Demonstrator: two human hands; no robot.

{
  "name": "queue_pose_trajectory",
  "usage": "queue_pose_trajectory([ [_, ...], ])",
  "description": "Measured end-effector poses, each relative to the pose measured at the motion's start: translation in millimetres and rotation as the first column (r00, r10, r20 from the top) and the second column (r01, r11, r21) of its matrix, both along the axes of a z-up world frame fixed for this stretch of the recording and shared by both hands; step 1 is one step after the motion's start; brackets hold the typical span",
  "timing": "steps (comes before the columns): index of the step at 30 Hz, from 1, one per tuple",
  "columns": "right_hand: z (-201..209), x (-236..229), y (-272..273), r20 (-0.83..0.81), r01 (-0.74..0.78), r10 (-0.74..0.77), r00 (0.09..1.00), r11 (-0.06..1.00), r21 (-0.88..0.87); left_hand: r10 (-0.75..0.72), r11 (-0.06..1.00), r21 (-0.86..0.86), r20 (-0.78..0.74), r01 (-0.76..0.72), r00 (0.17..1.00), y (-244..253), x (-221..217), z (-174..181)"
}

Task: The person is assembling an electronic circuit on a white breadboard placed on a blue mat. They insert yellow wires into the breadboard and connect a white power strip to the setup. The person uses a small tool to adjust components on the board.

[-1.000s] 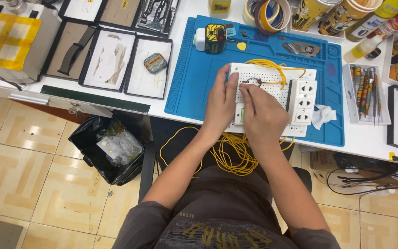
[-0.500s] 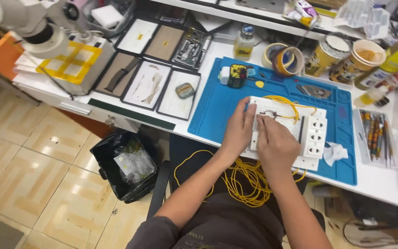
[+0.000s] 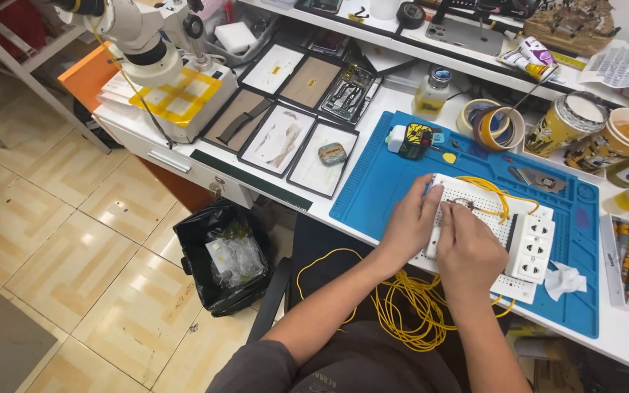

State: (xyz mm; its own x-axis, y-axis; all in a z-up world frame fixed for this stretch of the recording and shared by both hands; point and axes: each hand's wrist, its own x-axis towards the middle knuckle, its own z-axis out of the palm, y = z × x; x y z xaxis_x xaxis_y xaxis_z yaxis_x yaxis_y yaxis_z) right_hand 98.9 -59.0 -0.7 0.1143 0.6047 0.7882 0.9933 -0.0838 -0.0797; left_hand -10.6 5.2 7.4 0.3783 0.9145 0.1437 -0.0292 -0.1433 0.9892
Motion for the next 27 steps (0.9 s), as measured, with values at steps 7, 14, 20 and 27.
queue_pose_trajectory([
  [7,0.7,-2.3,1.7,-0.033,-0.006,0.006,0.999,1.0,-0.01,-0.004,1.0,-0.009,-0.013,0.004,1.0,-1.3,-2.7,6.2],
  [14,1.4,-3.3,1.2,-0.019,0.008,-0.008,1.0,1.0,-0.015,-0.004,1.0,-0.006,-0.021,0.004,1.0,-3.8,-4.7,9.9],
  [20,0.3,-0.3,4.3,-0.043,0.019,-0.021,0.999,0.999,-0.051,-0.001,1.0,0.005,-0.036,0.001,0.999,5.1,-1.6,4.1],
  [27,1.0,1.1,3.7,-0.09,0.017,-0.026,0.996,0.996,-0.091,-0.004,1.0,-0.013,-0.036,0.003,0.999,-0.8,-1.6,5.0],
])
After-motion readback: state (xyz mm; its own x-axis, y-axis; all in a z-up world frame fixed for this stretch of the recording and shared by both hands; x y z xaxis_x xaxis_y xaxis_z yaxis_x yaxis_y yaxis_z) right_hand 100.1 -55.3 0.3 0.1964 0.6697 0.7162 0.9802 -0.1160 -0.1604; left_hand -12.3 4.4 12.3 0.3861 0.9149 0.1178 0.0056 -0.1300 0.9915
